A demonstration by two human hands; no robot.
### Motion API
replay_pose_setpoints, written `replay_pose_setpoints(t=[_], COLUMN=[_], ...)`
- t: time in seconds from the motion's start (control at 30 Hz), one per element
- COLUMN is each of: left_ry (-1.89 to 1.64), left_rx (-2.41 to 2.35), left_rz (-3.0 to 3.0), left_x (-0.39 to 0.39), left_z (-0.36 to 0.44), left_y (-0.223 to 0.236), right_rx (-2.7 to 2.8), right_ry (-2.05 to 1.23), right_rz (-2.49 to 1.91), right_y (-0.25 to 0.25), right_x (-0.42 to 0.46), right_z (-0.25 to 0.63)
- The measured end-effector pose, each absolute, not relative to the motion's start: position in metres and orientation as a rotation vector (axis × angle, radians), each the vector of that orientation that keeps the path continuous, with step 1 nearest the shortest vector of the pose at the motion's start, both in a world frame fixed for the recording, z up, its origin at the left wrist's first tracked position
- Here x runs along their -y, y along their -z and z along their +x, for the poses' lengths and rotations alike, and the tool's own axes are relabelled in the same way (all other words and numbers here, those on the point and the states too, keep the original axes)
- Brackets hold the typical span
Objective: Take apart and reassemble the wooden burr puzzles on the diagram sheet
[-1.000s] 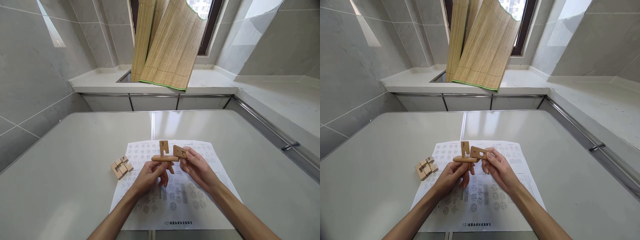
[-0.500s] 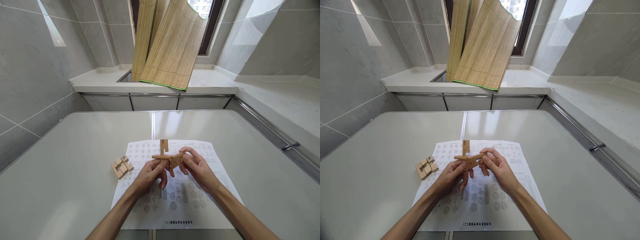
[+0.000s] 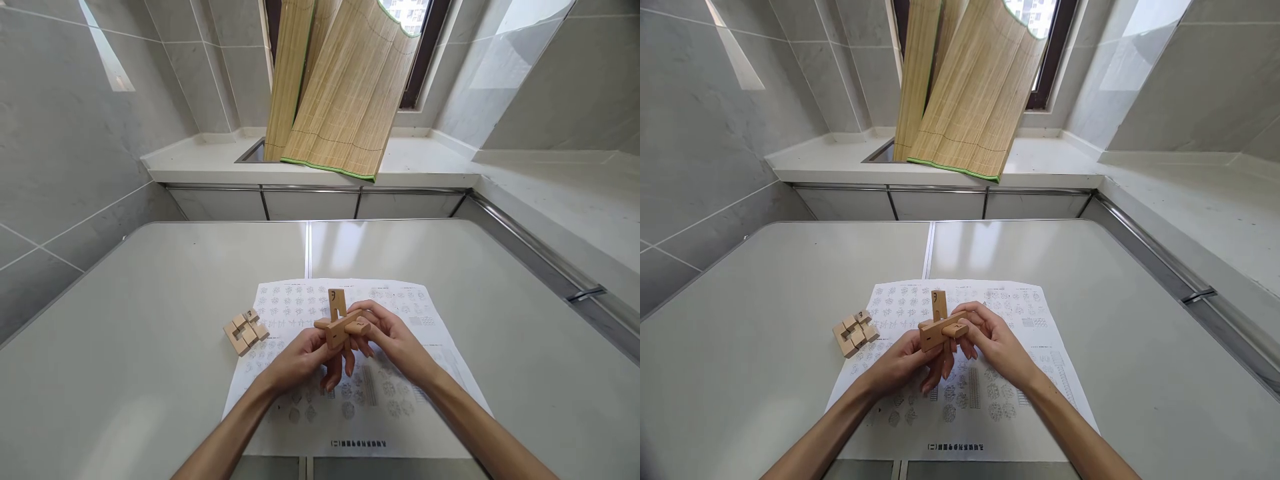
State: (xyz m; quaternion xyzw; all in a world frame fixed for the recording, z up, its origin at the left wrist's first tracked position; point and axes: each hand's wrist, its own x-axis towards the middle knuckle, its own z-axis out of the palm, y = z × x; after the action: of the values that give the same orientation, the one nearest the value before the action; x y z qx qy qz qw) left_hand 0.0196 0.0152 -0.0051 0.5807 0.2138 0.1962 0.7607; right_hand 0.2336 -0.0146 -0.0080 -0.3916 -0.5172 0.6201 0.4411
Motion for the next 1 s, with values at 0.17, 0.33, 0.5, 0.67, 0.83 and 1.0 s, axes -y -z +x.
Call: replay_pose_setpoints(t=[0.17, 0.33, 0.5, 0.67, 0.83, 1.0], left_ry=[-0.415, -0.363, -0.357, -0.348, -0.35, -0.374], left_rx=[-0.455, -0.457, -0.388, -0.385, -0.392, -0.459], left_rz=[1.175, 1.147, 1.149, 1.144, 1.147, 1.148], left_x=[-0.013, -0.01, -0.005, -0.005, -0.007, -0.008], left_z=[0.021, 0.021, 0.024, 0.027, 0.027, 0.028], left_y=[0.003, 0.005, 0.005, 0.002, 0.004, 0.007], right_rx=[1.307, 1.256, 1.182, 1.123, 1.06, 1.017], right_ry=[-1.578, -1.652, -1.733, -1.673, -1.671, -1.624], right_rz=[-0.987, -0.996, -0.989, -0.949, -0.97, -0.984], right_y=[0.002, 0.007, 0.014, 0.014, 0.012, 0.015], right_x=[0.013, 0.013, 0.013, 0.014, 0.015, 0.013], right_z=[0.234, 0.233, 0.231, 0.23, 0.228, 0.231])
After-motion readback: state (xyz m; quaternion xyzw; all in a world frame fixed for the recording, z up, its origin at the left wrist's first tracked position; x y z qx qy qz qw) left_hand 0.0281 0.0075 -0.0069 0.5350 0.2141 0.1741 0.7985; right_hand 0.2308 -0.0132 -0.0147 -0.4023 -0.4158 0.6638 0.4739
